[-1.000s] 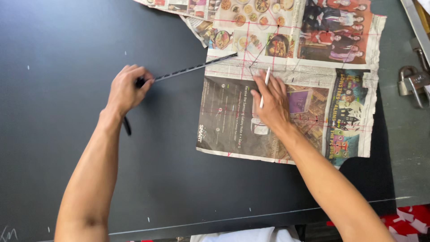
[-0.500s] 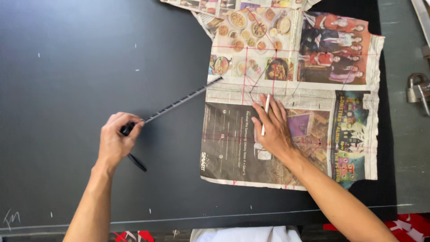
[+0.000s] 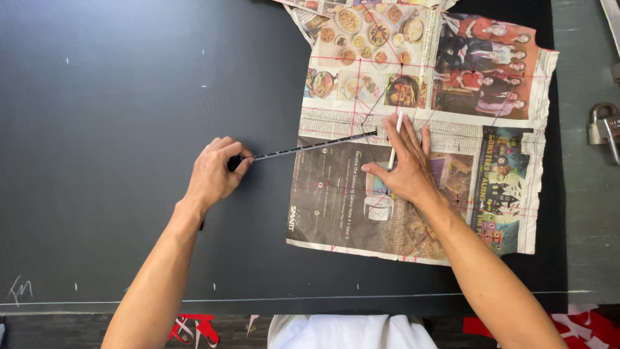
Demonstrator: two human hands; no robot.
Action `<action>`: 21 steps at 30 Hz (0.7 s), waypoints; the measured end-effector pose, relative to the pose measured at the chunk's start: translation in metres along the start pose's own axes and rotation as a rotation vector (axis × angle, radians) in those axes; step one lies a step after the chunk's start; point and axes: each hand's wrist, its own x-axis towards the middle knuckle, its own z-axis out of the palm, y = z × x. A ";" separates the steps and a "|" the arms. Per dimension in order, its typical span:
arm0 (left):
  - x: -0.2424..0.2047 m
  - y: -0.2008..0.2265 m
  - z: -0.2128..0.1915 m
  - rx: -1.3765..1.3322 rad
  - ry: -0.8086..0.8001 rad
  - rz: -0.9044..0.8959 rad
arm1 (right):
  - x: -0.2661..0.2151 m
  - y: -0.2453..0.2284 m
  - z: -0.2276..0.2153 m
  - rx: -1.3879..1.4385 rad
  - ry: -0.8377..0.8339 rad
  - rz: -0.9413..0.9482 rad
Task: The person uses a flexible measuring tape and a white marker to mark measurements on a large black board. They then use a long white ruler and a wooden straightedge to draw straight lines across the board, creating a grid pattern.
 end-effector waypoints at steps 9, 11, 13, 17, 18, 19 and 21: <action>0.011 -0.011 0.018 0.139 -0.016 0.112 | -0.029 0.009 -0.012 -0.004 -0.003 -0.016; 0.010 -0.009 0.019 0.132 -0.007 0.111 | -0.046 0.009 -0.018 0.007 0.045 0.000; 0.009 -0.003 0.018 0.122 0.008 0.115 | -0.061 0.007 -0.024 0.037 0.102 0.039; 0.009 0.026 0.021 0.079 0.014 0.166 | -0.083 -0.010 -0.031 0.117 0.287 0.088; 0.010 0.036 0.025 0.057 0.020 0.209 | -0.086 -0.016 -0.030 0.127 0.347 0.081; 0.010 0.047 0.030 0.034 0.024 0.254 | -0.088 -0.022 -0.028 0.088 0.332 0.035; 0.012 0.071 0.043 -0.037 -0.028 0.276 | -0.091 -0.033 -0.022 0.006 0.303 -0.054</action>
